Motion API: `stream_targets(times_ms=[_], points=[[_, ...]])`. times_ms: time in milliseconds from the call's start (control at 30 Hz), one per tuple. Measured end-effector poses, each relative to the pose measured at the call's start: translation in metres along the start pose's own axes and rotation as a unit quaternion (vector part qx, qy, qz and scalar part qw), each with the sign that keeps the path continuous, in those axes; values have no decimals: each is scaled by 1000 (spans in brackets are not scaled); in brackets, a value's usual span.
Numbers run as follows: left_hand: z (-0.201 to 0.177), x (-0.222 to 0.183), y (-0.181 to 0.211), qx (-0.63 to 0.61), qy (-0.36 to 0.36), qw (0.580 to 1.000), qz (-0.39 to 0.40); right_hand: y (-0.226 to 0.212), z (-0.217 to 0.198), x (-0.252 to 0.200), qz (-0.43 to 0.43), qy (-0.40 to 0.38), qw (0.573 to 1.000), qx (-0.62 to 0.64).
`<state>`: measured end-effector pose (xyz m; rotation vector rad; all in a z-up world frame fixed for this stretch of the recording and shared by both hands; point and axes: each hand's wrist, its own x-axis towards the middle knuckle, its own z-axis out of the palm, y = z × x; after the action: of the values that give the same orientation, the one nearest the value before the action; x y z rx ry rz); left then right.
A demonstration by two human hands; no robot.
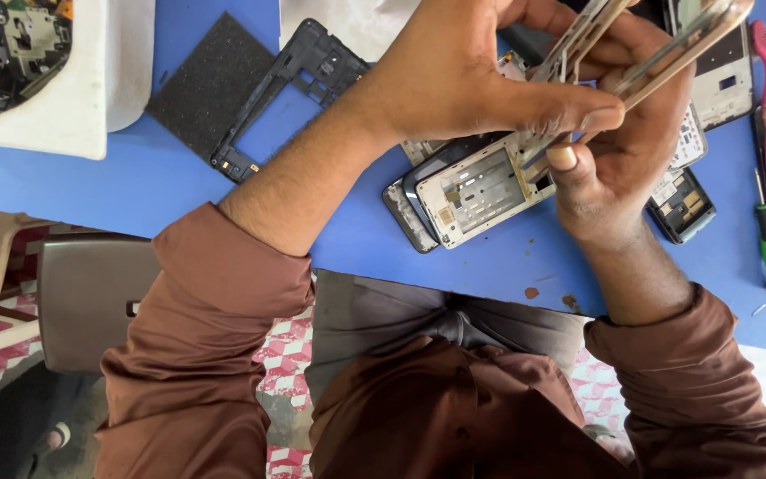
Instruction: The person disassembles multiple smartphones on a blue workbench. They remove back covers, separate frames, and extract internal components such as batteries and circuit boards. The person handles each phone one at a time, placing removed parts on the table.
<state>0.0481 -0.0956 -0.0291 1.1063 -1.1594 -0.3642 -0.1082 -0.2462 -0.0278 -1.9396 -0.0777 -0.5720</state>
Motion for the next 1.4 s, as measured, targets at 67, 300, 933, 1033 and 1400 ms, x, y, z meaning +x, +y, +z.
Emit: stream_targets(times_ms=[67,300,933,1033,1400], points=[[1,0,-1,9,-1,1000,14,-3,1,3,-10,0,1000,7],[-4,0,4,13,-21,999,36,-7,6,9,-4,-17,997,79],[-49,-1,29,568,-47,820,-49,-7,-11,11,-29,68,992,104],[-55,-5,30,608,-46,788,-87,-5,-12,13,-42,75,991,102],[-64,-10,31,602,-100,747,-263,2,-12,7,-60,101,988,102]])
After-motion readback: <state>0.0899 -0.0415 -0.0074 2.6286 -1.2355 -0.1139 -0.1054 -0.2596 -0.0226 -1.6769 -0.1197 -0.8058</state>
